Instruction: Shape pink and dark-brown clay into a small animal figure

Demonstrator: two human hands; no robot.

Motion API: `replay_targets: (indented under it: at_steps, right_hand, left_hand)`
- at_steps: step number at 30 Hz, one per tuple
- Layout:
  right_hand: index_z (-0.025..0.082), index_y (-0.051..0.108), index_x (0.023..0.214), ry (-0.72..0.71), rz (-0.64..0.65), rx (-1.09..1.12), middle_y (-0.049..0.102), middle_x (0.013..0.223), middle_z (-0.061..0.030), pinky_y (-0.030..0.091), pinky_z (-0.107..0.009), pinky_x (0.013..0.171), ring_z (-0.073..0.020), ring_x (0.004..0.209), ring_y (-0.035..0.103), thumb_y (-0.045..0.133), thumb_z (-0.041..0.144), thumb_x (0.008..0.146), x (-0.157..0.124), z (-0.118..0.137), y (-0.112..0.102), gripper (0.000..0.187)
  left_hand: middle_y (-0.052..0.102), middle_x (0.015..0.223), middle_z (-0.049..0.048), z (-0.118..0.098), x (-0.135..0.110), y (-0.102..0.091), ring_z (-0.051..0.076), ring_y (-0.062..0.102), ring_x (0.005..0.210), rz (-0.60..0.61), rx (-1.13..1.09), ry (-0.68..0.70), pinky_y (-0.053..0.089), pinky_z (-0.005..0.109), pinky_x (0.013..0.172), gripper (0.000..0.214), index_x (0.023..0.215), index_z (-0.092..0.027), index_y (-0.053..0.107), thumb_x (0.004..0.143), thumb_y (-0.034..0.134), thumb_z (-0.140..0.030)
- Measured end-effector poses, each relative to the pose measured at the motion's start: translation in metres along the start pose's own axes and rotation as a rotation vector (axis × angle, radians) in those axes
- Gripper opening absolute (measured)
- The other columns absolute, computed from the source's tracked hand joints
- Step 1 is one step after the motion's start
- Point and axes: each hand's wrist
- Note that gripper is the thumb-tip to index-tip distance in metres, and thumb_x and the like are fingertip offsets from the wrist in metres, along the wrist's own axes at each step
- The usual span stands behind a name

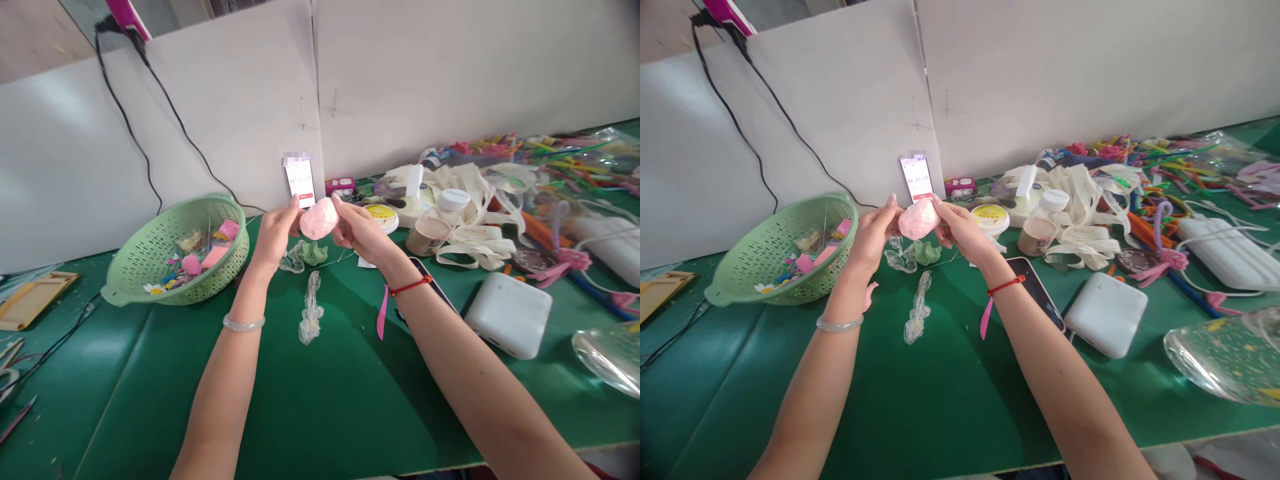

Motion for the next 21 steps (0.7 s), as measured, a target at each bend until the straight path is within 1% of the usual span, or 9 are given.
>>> replay_targets:
  at_steps: [2,4,8,11,14,18,21]
  right_hand:
    - [0.021,0.055,0.074,0.002,-0.001,-0.002,0.045,0.049,0.0077,0.027,-0.022,0.037,-0.0056,0.039,0.035,0.069,0.065,0.084,0.0002,-0.0004,0.0002,0.048]
    - [0.021,0.055,0.074,0.001,0.005,-0.003,0.044,0.048,0.0078,0.027,-0.022,0.037,-0.0057,0.039,0.035,0.069,0.065,0.085,0.0004,-0.0009,0.0001,0.048]
    - [0.020,0.053,0.070,-0.004,0.015,-0.010,0.042,0.046,0.0079,0.026,-0.022,0.037,-0.0053,0.038,0.033,0.068,0.066,0.085,0.0005,-0.0010,-0.0009,0.050]
    - [0.020,0.055,0.071,-0.003,0.017,-0.017,0.044,0.045,0.0077,0.026,-0.021,0.037,-0.0053,0.038,0.034,0.069,0.066,0.084,0.0005,-0.0008,-0.0011,0.050]
    - [0.020,0.056,0.071,-0.005,0.016,-0.036,0.046,0.047,0.0067,0.027,-0.021,0.037,-0.0053,0.039,0.036,0.068,0.067,0.084,0.0004,-0.0015,-0.0004,0.051]
    - [0.020,0.055,0.071,-0.010,0.009,-0.059,0.045,0.046,0.0069,0.027,-0.021,0.036,-0.0057,0.039,0.037,0.067,0.069,0.083,0.0006,-0.0038,-0.0004,0.052]
    - [0.020,0.053,0.069,-0.011,0.002,-0.084,0.045,0.046,0.0066,0.028,-0.021,0.037,-0.0053,0.038,0.035,0.066,0.070,0.083,0.0008,-0.0053,-0.0011,0.053]
  left_hand:
    - [0.064,0.072,0.0043,0.0025,0.0014,-0.0005,0.014,0.053,0.065,0.056,-0.084,-0.061,0.044,0.028,0.060,0.048,0.071,-0.020,0.069,0.076,0.072,-0.067]
    - [0.064,0.073,0.0044,0.0043,0.0024,-0.0009,0.014,0.053,0.066,0.080,-0.127,-0.071,0.045,0.028,0.060,0.047,0.070,-0.020,0.069,0.071,0.078,-0.066]
    - [0.061,0.069,0.0024,0.0059,0.0030,-0.0012,0.012,0.049,0.063,0.097,-0.117,-0.074,0.043,0.027,0.059,0.047,0.068,-0.020,0.068,0.067,0.081,-0.066]
    - [0.057,0.067,0.0013,0.0045,0.0024,-0.0012,0.012,0.047,0.063,0.087,-0.070,-0.065,0.042,0.028,0.060,0.050,0.066,-0.020,0.065,0.069,0.078,-0.068]
    - [0.051,0.062,-0.0001,0.0007,0.0004,-0.0009,0.012,0.043,0.061,0.033,0.014,0.001,0.038,0.028,0.059,0.054,0.060,-0.020,0.057,0.075,0.071,-0.070]
    - [0.039,0.057,-0.0027,-0.0041,-0.0026,-0.0006,0.012,0.033,0.058,-0.010,0.221,0.131,0.028,0.029,0.055,0.055,0.057,-0.020,0.049,0.083,0.066,-0.066]
    - [0.035,0.056,-0.0029,-0.0022,-0.0021,-0.0007,0.012,0.030,0.058,-0.033,0.335,0.197,0.026,0.030,0.055,0.057,0.055,-0.020,0.042,0.086,0.063,-0.063]
Point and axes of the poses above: each hand's wrist, its own x-axis towards the middle knuckle, its own y-axis out of the palm, z = x × y
